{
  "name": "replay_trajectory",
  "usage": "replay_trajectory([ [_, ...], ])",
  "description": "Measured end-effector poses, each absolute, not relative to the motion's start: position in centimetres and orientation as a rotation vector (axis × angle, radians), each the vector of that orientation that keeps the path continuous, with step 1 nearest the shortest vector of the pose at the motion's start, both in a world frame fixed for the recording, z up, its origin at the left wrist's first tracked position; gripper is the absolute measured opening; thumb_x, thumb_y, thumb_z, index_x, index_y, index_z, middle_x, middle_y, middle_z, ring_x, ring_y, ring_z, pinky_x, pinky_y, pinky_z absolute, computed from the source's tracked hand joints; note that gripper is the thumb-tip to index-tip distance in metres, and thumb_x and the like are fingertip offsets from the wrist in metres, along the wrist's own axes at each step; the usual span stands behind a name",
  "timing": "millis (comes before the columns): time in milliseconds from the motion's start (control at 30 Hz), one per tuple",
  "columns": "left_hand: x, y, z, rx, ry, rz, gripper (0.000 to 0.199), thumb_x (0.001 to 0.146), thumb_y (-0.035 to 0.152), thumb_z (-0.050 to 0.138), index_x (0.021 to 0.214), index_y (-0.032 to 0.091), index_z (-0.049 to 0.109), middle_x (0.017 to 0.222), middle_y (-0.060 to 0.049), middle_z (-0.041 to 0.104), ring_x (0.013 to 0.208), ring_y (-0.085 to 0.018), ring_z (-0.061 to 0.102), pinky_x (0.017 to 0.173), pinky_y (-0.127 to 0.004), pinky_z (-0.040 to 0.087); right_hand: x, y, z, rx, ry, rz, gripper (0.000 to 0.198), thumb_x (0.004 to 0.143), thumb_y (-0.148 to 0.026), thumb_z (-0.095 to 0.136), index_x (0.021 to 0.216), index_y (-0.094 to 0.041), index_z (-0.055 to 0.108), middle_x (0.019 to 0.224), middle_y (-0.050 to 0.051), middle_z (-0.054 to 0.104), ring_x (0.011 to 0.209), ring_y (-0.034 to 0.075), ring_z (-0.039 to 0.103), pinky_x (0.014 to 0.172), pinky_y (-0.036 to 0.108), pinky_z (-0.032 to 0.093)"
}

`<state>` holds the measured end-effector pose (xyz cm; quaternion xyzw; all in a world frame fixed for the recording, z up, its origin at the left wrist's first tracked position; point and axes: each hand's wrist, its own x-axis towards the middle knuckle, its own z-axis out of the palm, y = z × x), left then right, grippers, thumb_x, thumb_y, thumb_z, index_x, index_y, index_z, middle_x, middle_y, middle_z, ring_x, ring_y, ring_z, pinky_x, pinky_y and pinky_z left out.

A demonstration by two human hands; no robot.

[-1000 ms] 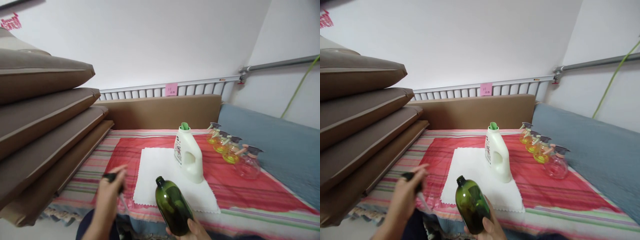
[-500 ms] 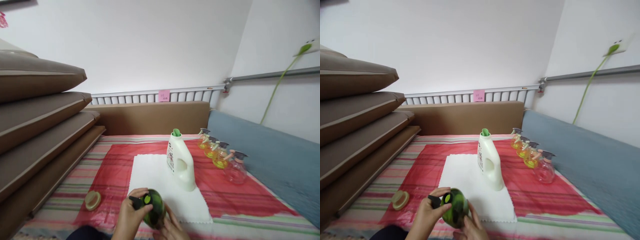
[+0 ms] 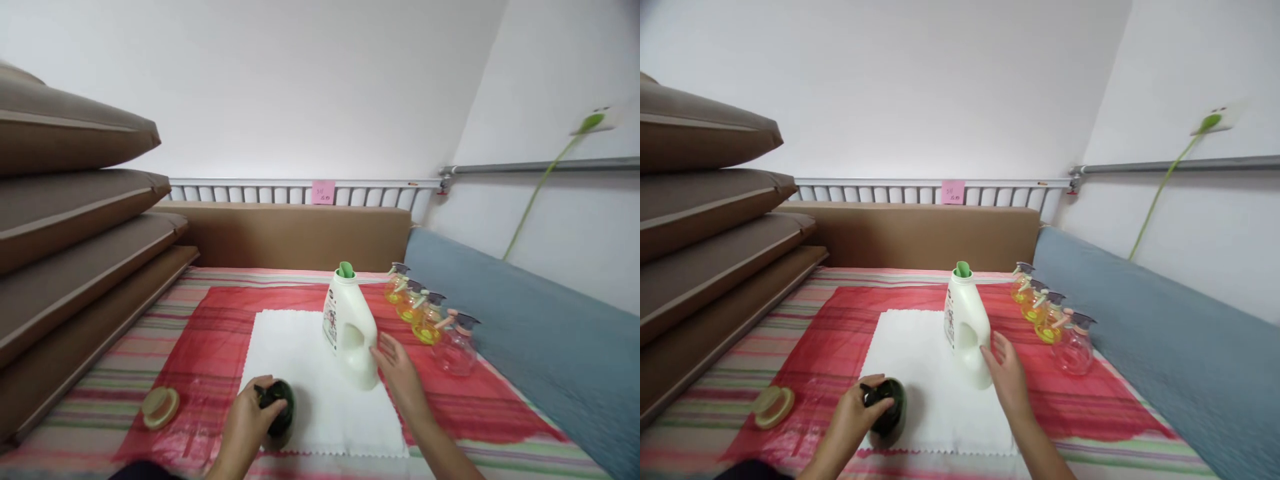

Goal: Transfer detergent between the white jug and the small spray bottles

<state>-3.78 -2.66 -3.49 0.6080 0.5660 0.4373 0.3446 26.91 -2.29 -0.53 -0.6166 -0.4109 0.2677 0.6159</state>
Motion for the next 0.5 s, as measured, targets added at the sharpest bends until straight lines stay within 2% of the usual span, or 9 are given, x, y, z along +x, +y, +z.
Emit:
replay_trajectory([
  [100,-3.7,-2.9,-4.2,1.535,1.474,1.094,0.036,0.056,0.024,0.072,0.092,0.018,0.07,0.106,-0.011,0.068,0.1,-0.027,0.062,0.095,-0.04,0.043,26.9,-0.1,-0.8,-1.513,-1.078,0.628,0.041,0.065,-0.045,0.065,0.095,-0.018,0.059,0.095,0.008,0.069,0.085,0.024,0.063,0.074,0.036,0.049],
  [200,-3.8,-3.2,-4.5,1.477,1.439,1.087,0.04,0.056,0.023,0.072,0.096,0.018,0.069,0.109,-0.01,0.067,0.103,-0.026,0.061,0.096,-0.037,0.042,26.1,1.3,-0.3,-1.638,-1.153,0.593,0.029,0.067,-0.041,0.066,0.08,-0.016,0.059,0.07,0.002,0.065,0.064,0.018,0.06,0.062,0.033,0.046],
  [367,-4.0,-3.8,-4.4,1.454,1.413,1.084,0.042,0.06,0.024,0.071,0.102,0.019,0.067,0.111,-0.008,0.066,0.105,-0.023,0.059,0.096,-0.034,0.041,24.6,1.6,4.0,-1.705,-1.278,0.487,0.034,0.07,-0.053,0.057,0.069,-0.019,0.053,0.056,0.001,0.061,0.052,0.018,0.056,0.049,0.028,0.04],
  [500,-4.1,-4.1,-4.1,1.493,1.389,1.07,0.042,0.063,0.026,0.07,0.105,0.021,0.066,0.113,-0.007,0.065,0.105,-0.022,0.058,0.095,-0.033,0.041,24.9,-0.3,8.6,-1.732,-1.484,0.432,0.036,0.073,-0.055,0.053,0.061,-0.022,0.05,0.047,-0.001,0.058,0.042,0.017,0.054,0.043,0.026,0.039],
])
